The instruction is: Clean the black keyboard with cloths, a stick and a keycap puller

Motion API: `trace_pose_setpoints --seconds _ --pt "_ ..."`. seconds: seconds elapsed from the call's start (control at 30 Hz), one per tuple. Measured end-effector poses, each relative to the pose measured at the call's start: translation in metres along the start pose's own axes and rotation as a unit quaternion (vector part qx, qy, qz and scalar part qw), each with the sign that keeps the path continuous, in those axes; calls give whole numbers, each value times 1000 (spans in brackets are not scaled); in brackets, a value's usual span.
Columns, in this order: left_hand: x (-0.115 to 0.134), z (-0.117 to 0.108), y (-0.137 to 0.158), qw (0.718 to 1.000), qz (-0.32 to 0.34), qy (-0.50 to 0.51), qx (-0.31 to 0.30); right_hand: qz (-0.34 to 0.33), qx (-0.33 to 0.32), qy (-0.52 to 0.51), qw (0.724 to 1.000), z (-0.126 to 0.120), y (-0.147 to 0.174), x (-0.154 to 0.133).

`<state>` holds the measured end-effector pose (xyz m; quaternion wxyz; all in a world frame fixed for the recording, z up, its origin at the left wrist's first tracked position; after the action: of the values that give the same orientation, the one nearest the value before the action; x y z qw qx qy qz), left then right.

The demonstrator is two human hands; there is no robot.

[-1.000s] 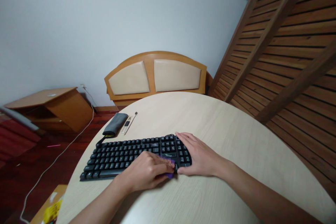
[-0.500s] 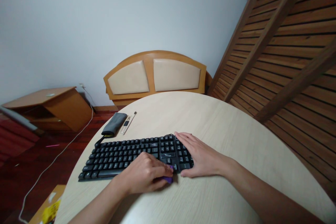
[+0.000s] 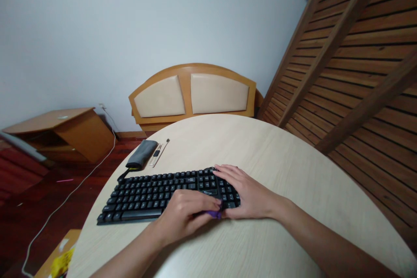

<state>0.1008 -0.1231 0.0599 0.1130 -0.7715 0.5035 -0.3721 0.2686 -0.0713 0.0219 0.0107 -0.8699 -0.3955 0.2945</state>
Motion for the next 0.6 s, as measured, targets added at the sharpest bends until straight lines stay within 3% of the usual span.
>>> trace_pose_setpoints --seconds 0.2,0.3,0.37,0.47,0.6 --pt "-11 -8 3 980 -120 17 158 -18 55 -117 991 -8 -2 -28" --pt "-21 -8 7 969 -175 3 177 34 92 -225 969 -12 0 -28" --pt "-26 -7 10 967 -200 -36 155 93 127 -299 941 -15 2 -18" --pt "-29 0 10 973 -180 -123 70 151 195 -348 905 -23 4 2" --pt "-32 14 12 963 -166 -211 -34 179 211 -274 921 -26 4 22"
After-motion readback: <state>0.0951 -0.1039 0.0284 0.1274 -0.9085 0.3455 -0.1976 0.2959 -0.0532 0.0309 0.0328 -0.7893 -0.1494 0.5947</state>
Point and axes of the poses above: each hand's wrist, its own y-axis away from the middle knuckle, its own z-axis out of the palm, x = y × z, the point moved 6 cm from there along -y, towards the middle knuckle
